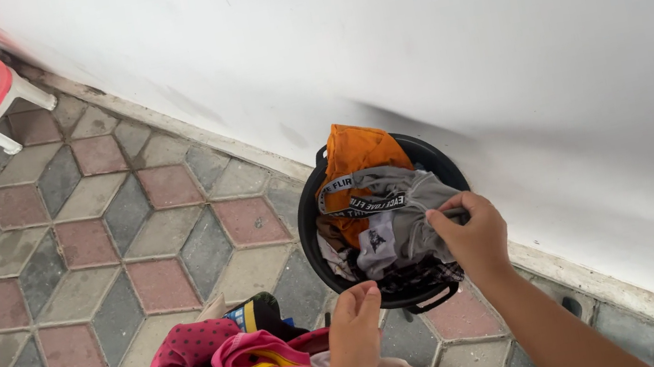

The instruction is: The person takes wet clothes from a black basin and hangs them one by one on a metal drying rack. Items include underwear, shorts, and shirts. The person spreads each item across the rack bars to avoid overlap.

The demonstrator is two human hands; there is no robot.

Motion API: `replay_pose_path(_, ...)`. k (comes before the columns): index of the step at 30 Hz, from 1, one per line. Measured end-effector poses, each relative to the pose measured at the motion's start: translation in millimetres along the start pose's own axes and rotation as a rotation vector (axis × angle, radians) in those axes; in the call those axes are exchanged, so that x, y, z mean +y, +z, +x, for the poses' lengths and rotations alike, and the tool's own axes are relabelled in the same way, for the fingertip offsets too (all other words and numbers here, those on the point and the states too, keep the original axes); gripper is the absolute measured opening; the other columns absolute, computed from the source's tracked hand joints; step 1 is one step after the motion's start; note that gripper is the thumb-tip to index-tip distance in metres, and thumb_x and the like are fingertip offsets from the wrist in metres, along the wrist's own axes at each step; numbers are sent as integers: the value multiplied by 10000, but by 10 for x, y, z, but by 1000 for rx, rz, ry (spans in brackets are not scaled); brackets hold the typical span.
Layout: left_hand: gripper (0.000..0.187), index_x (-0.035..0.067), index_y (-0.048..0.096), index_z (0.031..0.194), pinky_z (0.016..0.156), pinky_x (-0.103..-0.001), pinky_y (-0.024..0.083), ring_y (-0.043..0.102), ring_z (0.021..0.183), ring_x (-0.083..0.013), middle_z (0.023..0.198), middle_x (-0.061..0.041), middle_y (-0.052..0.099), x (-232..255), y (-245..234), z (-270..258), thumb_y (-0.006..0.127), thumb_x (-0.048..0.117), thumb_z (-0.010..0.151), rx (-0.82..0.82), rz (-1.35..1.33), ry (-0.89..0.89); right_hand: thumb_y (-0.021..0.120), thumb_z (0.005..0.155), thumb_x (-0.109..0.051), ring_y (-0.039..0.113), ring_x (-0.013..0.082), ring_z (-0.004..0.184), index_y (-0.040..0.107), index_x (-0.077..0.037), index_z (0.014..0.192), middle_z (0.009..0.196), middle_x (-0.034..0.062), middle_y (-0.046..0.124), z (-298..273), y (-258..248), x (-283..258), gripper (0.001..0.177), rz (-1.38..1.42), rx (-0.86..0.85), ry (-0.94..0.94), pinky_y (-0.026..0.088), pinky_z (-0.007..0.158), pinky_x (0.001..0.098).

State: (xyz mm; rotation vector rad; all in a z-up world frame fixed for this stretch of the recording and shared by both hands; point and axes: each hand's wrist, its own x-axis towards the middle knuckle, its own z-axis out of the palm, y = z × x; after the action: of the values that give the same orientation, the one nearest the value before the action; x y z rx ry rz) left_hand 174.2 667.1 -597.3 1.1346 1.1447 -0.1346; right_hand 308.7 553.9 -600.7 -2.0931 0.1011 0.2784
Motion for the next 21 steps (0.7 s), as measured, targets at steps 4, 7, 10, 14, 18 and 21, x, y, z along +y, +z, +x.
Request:
replay_pose_path(4, 345, 128, 579, 1167, 870, -336, 414, 526, 1073, -145, 1137, -11, 567, 244, 67, -398, 501, 279, 867, -89, -111, -101, 651, 757, -52, 384, 80, 479, 543, -25, 717, 596, 20, 495, -434, -303, -387, 119, 407, -25, -149, 320, 428, 211)
replay_pose_path(7, 502, 138, 414, 1270, 785, -430, 393, 422, 982, -243, 1188, -114, 442, 290, 72, -725, 490, 391, 844, -206, -507, -192, 585, 780, 28, 440, 69, 506, 494, -44, 735, 658, 23, 491, -890, -650, -719, 125, 872, -174, -227, 387, 426, 188)
replay_pose_path(10, 752, 140, 231, 1337, 775, -629, 440, 529, 726, -315, 899, -167, 414, 374, 18, -1238, 538, 543, 782, -309, -710, -317, 529, 782, 27, 477, 130, 591, 488, -43, 737, 728, 79, 522, -1501, -1069, -1051, 92, 1126, -318, -265, 432, 522, 253)
replay_pose_path(14, 754, -7, 431, 1246, 622, -370, 547, 605, 880, -345, 1078, -267, 565, 345, -156, -1974, 450, 580, 773, -665, -811, -137, 522, 808, -146, 455, 165, 642, 450, -58, 796, 735, 80, 473, -2461, -1597, -1276, 114, 1172, -479, -251, 338, 516, 303)
replay_pose_path(18, 313, 29, 606, 1014, 639, -270, 458, 591, 699, -188, 885, -108, 648, 143, -338, -2538, 564, 253, 799, -682, -860, 90, 574, 719, -84, 515, 344, 916, 405, -60, 963, 1020, 219, 474, -3294, -1997, -1075, 298, 1092, -330, -298, 401, 667, 427)
replay_pose_path(21, 271, 14, 586, 972, 592, -268, 427, 545, 636, -172, 828, -100, 625, 7, -495, -2961, 538, 232, 819, -648, -814, 104, 385, 736, 250, 519, 446, 905, 344, -17, 1050, 1067, 322, 493, -3997, -2256, -1298, 415, 905, -36, -5, 366, 643, 533)
